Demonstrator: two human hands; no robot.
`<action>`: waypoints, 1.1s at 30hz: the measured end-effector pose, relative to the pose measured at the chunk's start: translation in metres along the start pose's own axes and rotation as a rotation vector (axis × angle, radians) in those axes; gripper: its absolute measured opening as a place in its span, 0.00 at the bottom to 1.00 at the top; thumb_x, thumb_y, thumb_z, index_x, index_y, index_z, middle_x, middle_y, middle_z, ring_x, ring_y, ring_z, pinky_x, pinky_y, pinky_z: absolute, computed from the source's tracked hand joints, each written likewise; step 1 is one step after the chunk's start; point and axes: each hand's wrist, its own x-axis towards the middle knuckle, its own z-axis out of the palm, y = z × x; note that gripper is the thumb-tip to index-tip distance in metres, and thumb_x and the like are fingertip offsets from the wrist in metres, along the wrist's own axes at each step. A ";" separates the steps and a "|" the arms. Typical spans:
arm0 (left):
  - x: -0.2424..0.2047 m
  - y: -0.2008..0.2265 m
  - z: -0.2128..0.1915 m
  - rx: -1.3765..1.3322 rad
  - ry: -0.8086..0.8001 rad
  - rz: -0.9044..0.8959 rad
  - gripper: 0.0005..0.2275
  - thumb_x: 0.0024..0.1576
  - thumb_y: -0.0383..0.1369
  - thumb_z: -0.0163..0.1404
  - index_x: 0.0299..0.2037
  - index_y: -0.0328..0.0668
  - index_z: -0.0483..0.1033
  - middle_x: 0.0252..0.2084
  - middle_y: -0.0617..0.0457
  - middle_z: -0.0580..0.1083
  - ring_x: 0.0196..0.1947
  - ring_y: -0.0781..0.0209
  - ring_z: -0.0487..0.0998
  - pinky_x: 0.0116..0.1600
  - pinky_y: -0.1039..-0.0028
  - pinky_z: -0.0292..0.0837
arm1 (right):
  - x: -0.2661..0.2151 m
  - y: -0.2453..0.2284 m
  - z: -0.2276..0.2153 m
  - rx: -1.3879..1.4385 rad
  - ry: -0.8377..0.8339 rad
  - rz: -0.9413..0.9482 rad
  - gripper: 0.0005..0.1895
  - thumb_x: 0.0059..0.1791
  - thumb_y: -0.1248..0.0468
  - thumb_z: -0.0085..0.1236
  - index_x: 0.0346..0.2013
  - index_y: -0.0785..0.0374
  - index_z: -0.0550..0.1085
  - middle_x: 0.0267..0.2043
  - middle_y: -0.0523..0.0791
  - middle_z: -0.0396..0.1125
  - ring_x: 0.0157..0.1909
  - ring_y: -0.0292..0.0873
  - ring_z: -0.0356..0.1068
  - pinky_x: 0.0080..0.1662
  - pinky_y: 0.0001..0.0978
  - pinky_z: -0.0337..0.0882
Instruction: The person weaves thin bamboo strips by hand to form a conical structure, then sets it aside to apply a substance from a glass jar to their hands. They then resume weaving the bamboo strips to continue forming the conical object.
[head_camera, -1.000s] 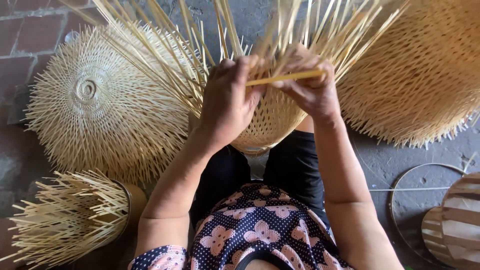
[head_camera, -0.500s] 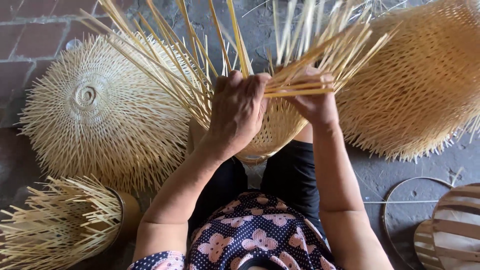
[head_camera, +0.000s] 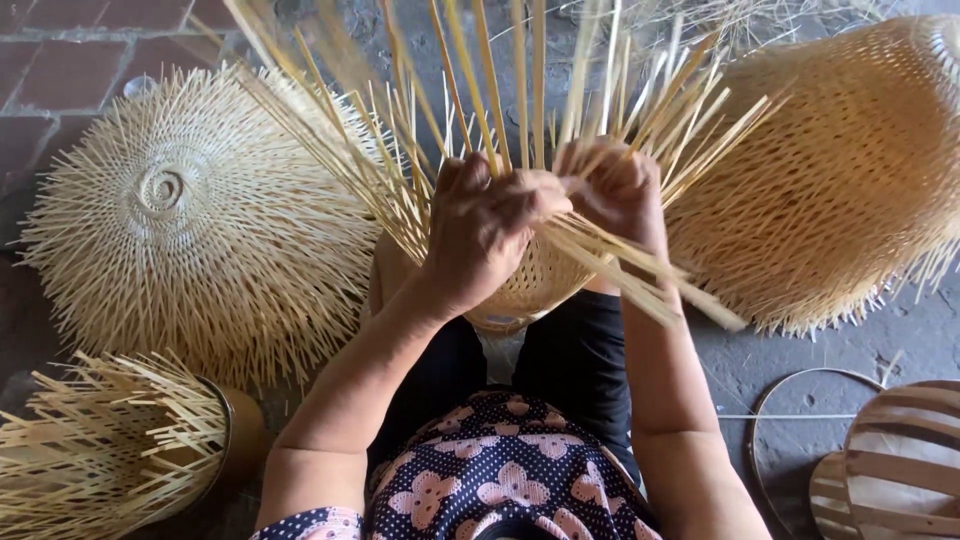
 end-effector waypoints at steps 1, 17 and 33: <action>0.000 0.001 0.000 0.020 0.013 0.006 0.15 0.57 0.31 0.66 0.50 0.59 0.76 0.40 0.61 0.79 0.41 0.61 0.68 0.51 0.68 0.60 | -0.002 -0.002 0.000 -0.034 0.045 0.041 0.04 0.54 0.66 0.63 0.36 0.61 0.76 0.36 0.45 0.71 0.36 0.38 0.71 0.37 0.29 0.74; 0.016 0.010 -0.003 -0.113 -0.155 -0.155 0.26 0.48 0.29 0.63 0.57 0.42 0.70 0.33 0.53 0.77 0.38 0.60 0.72 0.50 0.65 0.60 | -0.030 -0.039 0.016 -0.752 0.147 -0.159 0.07 0.49 0.73 0.70 0.37 0.65 0.78 0.38 0.46 0.73 0.42 0.42 0.75 0.45 0.33 0.75; 0.006 -0.017 0.007 -0.253 -0.231 -0.137 0.14 0.68 0.34 0.56 0.59 0.43 0.69 0.29 0.58 0.76 0.26 0.69 0.68 0.46 0.72 0.61 | -0.031 -0.037 -0.015 -0.245 0.032 0.129 0.13 0.51 0.59 0.71 0.38 0.68 0.81 0.39 0.45 0.75 0.46 0.39 0.69 0.55 0.31 0.67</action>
